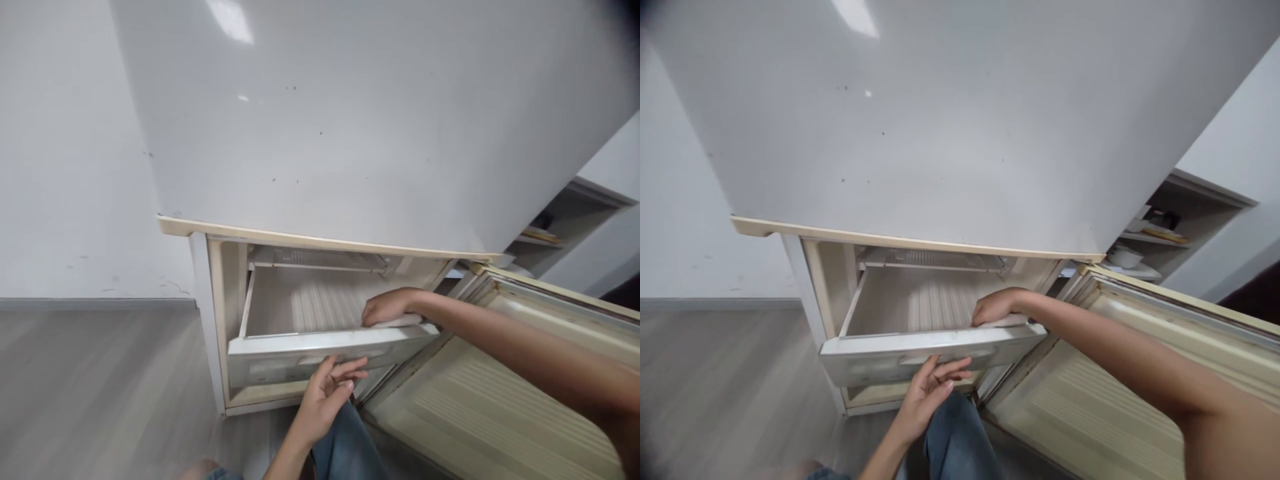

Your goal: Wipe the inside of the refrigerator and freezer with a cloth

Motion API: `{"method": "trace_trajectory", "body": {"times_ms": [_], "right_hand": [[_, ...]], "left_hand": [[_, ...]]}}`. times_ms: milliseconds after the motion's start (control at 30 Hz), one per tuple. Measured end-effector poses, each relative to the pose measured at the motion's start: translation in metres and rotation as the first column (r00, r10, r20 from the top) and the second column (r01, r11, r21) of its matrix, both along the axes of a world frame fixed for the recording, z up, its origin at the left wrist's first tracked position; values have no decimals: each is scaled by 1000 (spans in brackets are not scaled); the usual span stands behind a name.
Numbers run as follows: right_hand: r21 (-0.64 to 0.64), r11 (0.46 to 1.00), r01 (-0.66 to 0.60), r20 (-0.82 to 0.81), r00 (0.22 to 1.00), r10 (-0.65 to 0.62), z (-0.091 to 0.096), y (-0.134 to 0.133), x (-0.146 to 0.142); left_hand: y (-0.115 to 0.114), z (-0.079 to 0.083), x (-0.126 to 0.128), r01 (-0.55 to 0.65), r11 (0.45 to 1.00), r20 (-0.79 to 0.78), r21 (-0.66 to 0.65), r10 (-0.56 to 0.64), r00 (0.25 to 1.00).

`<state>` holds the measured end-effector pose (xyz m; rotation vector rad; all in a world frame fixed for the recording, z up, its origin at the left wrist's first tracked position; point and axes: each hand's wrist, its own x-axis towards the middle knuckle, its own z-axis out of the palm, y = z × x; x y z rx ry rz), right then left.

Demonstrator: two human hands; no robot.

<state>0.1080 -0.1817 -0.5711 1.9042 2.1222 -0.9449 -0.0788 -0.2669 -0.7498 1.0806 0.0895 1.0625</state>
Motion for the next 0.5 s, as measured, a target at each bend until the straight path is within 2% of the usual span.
{"method": "trace_trajectory", "body": {"times_ms": [33, 67, 100, 133, 200, 267, 333, 367, 500], "right_hand": [[-3, 999, -34, -24, 999, 34, 5, -4, 13], [50, 998, -43, -54, 997, 46, 11, -11, 25], [159, 987, -12, -81, 996, 25, 17, -19, 35], [301, 952, 51, -107, 994, -19, 21, -30, 44], [547, 811, 210, -119, 978, -173, 26, -57, 58], [730, 607, 315, -72, 918, -390, 19, -87, 67], [871, 399, 287, -25, 837, -546, -2, -113, 71], [914, 326, 242, -19, 828, -560, -17, -122, 72], [963, 219, 156, -74, 937, -341, -83, -130, 58]], "left_hand": [[0, -1, 0, 0, 1000, -8, -3, 0, 1000], [0, -1, 0, -2, 1000, -15, -6, 2, 1000], [0, -2, 0, -7, 1000, -18, -7, 7, 1000], [1, -3, 1, -11, 1000, -22, -10, 11, 1000], [1, -5, 1, -15, 1000, -29, -16, 15, 999], [0, -6, 1, -12, 1000, -33, -16, 12, 999], [0, -6, 1, -8, 1000, -27, -12, 7, 1000], [-1, -6, 1, -8, 1000, -21, -12, 8, 1000], [-1, -3, 1, -24, 1000, -21, -19, 24, 999]]}}
